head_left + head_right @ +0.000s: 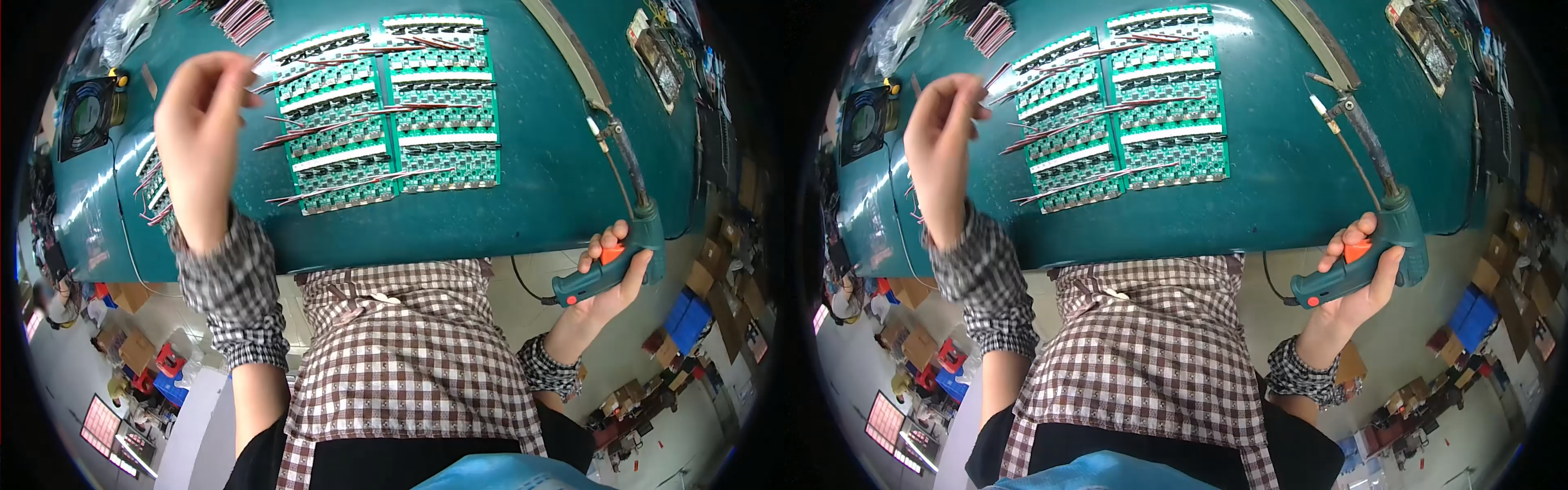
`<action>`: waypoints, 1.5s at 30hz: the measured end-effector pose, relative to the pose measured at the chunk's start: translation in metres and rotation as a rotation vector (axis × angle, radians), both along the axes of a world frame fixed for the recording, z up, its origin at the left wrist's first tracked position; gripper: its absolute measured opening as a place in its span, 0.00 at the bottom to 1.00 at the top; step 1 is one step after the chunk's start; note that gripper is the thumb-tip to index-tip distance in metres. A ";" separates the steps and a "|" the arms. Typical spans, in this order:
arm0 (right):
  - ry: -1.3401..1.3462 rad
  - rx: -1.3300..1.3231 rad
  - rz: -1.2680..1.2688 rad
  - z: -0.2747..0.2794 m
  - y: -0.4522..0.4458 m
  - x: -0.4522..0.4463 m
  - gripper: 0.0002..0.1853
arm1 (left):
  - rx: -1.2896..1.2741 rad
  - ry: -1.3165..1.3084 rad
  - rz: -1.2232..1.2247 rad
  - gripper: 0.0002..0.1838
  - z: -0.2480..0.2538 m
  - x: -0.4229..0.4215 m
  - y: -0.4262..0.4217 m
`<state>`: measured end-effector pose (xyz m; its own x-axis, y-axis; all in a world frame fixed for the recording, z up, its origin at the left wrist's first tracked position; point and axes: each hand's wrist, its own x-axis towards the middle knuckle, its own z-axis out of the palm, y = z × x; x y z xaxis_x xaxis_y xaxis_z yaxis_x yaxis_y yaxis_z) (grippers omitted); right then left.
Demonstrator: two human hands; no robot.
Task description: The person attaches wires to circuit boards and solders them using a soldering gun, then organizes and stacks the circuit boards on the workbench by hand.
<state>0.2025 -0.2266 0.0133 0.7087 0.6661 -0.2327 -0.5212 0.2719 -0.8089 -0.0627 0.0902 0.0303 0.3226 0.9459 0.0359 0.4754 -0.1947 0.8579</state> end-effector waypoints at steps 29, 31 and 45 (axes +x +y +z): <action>-0.296 -0.366 0.118 0.021 -0.028 -0.042 0.32 | -0.088 -0.003 -0.443 0.04 -0.036 0.073 -0.098; -0.287 -0.367 0.110 0.021 -0.027 -0.042 0.32 | -0.080 -0.001 -0.380 0.04 -0.034 0.070 -0.093; -0.243 -0.365 0.103 0.026 -0.027 -0.044 0.27 | 0.216 0.146 -0.420 0.07 -0.044 0.086 -0.112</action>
<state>0.1587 -0.2536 0.0395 0.7058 0.6415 -0.3005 -0.3137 -0.0973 -0.9445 0.0232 -0.0216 -0.0140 0.6907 0.7089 0.1428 0.4296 -0.5612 0.7075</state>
